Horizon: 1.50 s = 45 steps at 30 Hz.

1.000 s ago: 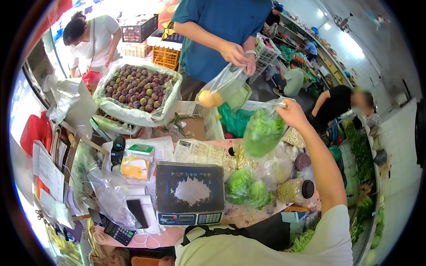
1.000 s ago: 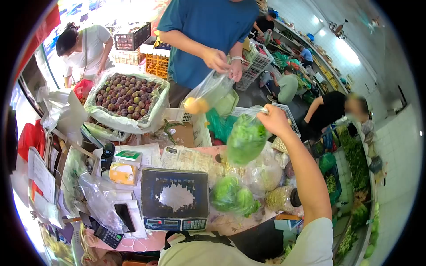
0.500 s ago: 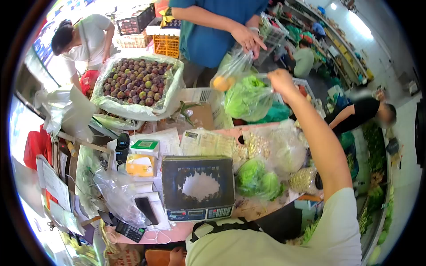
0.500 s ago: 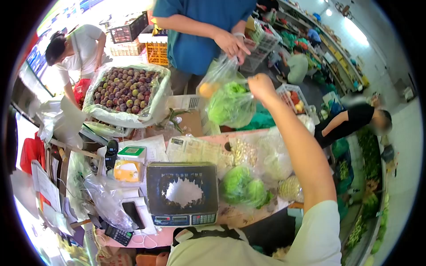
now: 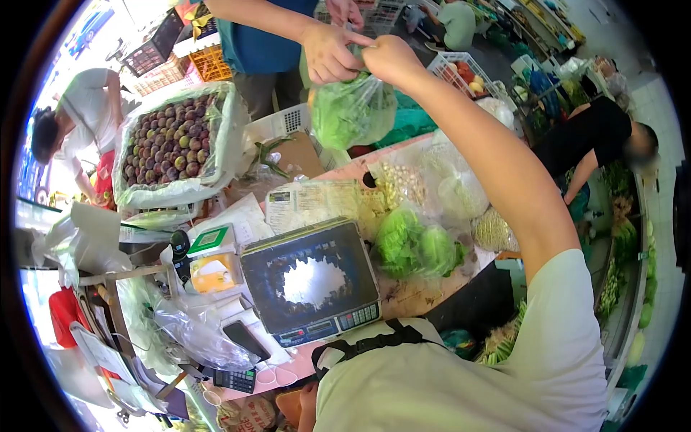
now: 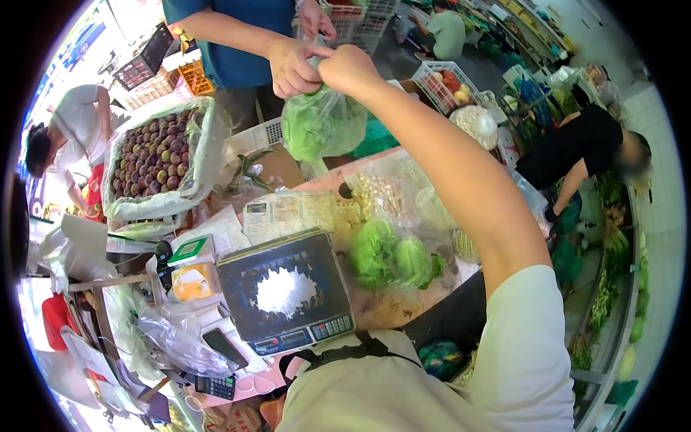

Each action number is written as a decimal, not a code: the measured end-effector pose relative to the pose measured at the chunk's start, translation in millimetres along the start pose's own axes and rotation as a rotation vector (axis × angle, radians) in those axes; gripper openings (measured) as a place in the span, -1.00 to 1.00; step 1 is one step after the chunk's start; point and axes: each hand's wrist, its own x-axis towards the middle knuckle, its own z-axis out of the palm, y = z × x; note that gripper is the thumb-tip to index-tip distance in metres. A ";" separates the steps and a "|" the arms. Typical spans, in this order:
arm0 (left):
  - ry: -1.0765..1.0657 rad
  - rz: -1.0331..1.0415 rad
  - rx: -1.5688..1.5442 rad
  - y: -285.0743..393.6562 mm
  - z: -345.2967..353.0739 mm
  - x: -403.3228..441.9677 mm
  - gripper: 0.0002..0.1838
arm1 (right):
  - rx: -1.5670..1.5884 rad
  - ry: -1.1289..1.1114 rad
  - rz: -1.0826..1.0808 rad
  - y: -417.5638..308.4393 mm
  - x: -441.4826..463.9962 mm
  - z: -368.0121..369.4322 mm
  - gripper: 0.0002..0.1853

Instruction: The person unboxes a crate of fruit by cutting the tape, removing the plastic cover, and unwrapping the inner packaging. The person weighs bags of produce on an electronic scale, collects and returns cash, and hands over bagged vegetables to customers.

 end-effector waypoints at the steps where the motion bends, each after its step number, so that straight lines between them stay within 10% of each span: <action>1: 0.009 0.036 0.058 -3.0 -2.0 2.5 -0.51 | -0.028 0.004 -0.013 1.6 0.2 2.6 -0.56; 16: 0.007 0.083 0.037 31.2 -42.4 -16.7 -0.64 | 0.510 -0.022 -0.303 72.4 -167.8 -16.9 -0.61; 22: -0.019 0.249 0.065 62.5 -53.1 -46.2 -0.69 | 0.169 0.054 0.161 248.2 -368.6 -0.2 -0.75; 28: 0.015 0.597 -0.099 255.5 -42.2 -86.5 -0.77 | 0.356 0.109 0.670 314.4 -495.2 43.5 -0.70; 33: -0.321 0.830 0.226 388.4 67.3 -99.7 -0.72 | 0.371 0.084 0.257 308.2 -512.5 93.6 -0.75; 37: -0.506 0.830 0.601 428.2 173.3 -129.6 -0.64 | 0.565 0.194 0.351 268.5 -501.6 94.5 -0.76; 45: -0.355 0.631 -0.136 471.6 236.0 -177.8 -0.67 | 1.077 0.078 0.108 217.3 -498.8 22.7 -0.71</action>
